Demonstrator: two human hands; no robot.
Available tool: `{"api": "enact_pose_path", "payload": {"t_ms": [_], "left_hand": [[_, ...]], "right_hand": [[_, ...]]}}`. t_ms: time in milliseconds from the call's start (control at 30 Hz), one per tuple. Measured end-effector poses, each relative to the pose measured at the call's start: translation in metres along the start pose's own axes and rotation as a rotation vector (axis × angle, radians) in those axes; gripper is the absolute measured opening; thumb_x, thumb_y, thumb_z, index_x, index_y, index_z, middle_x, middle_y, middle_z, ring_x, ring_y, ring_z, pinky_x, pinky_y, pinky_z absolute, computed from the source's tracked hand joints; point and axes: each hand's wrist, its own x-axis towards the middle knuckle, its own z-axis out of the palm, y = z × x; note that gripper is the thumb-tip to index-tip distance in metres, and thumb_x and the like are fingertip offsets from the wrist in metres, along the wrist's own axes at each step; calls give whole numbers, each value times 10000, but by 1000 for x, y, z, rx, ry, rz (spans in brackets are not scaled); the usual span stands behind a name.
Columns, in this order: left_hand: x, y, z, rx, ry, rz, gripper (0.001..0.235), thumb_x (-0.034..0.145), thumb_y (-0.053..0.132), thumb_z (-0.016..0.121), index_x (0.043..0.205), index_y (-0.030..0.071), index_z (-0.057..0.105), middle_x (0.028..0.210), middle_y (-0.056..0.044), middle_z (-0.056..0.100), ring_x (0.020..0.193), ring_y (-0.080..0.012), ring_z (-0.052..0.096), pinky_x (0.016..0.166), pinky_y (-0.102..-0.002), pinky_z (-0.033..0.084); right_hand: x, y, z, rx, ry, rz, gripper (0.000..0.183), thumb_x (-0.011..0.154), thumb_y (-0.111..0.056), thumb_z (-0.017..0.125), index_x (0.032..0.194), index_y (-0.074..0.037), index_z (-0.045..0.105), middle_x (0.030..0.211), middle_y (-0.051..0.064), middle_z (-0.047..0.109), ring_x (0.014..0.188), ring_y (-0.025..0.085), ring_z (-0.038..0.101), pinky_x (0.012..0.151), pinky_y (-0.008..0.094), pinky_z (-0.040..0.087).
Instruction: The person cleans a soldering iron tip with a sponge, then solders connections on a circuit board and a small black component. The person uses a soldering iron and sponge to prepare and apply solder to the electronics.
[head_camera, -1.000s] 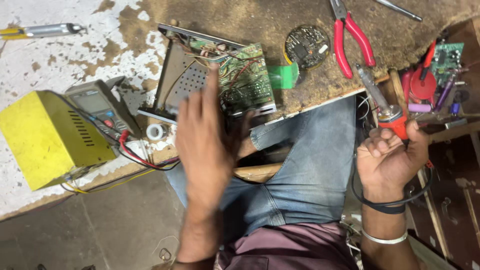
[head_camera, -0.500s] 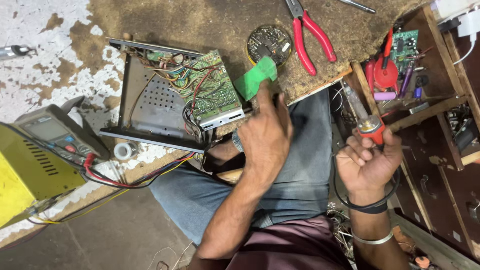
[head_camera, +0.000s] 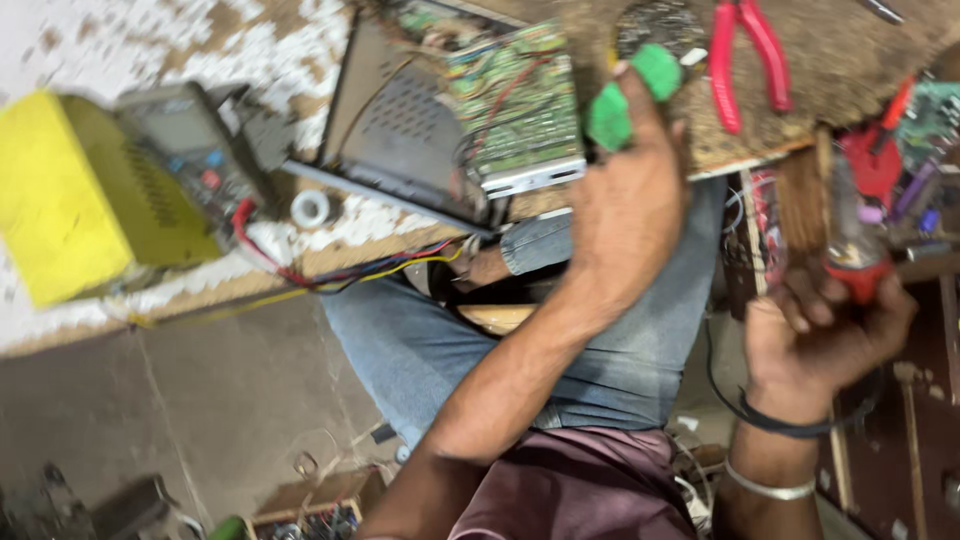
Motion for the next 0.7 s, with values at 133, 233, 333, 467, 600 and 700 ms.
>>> {"api": "enact_pose_path", "payload": {"t_ms": [133, 233, 333, 467, 600, 700], "left_hand": [[-6, 4, -11, 81, 32, 77, 774, 922, 124, 546, 1509, -248, 206, 577, -155, 654, 479, -307, 672, 415, -439, 513], [-17, 7, -19, 114, -57, 98, 821, 846, 48, 579, 1507, -238, 185, 560, -165, 651, 469, -300, 673, 401, -446, 508], [-30, 8, -30, 57, -114, 110, 846, 839, 46, 586, 1528, -201, 162, 510, -167, 630, 434, -308, 657, 396, -469, 497], [-28, 1, -36, -13, -134, 70, 763, 974, 61, 505, 1543, -241, 97, 490, -108, 633, 395, -271, 643, 387, -471, 455], [-19, -9, -35, -71, -86, 36, 830, 986, 261, 537, 1498, -243, 123, 584, -195, 647, 426, -370, 639, 398, -500, 509], [-22, -12, -30, -90, -152, -6, 817, 992, 288, 527, 1505, -218, 142, 547, -197, 650, 442, -385, 653, 424, -512, 527]], "right_hand": [[-6, -15, -10, -69, 1, -42, 350, 1069, -344, 633, 1124, -1, 593, 829, 18, 586, 673, 78, 555, 564, 158, 473], [-7, -23, -19, -107, 68, -18, 339, 1073, -375, 645, 954, -71, 553, 857, -22, 603, 716, 50, 583, 598, 153, 470], [-6, -26, -21, -119, 95, -10, 370, 1070, -394, 659, 870, -110, 530, 849, -39, 591, 727, 29, 594, 615, 139, 469], [-6, -19, -12, -181, 74, -47, 362, 1103, -377, 669, 896, -109, 540, 852, -20, 593, 730, 34, 596, 602, 134, 461], [6, -10, 1, -260, 89, -131, 317, 1074, -368, 681, 1032, -65, 598, 893, 8, 631, 723, 53, 597, 585, 138, 463], [5, -9, 4, -192, 95, -89, 332, 1064, -365, 672, 1037, -43, 593, 854, 16, 618, 698, 61, 591, 575, 149, 475]]}}
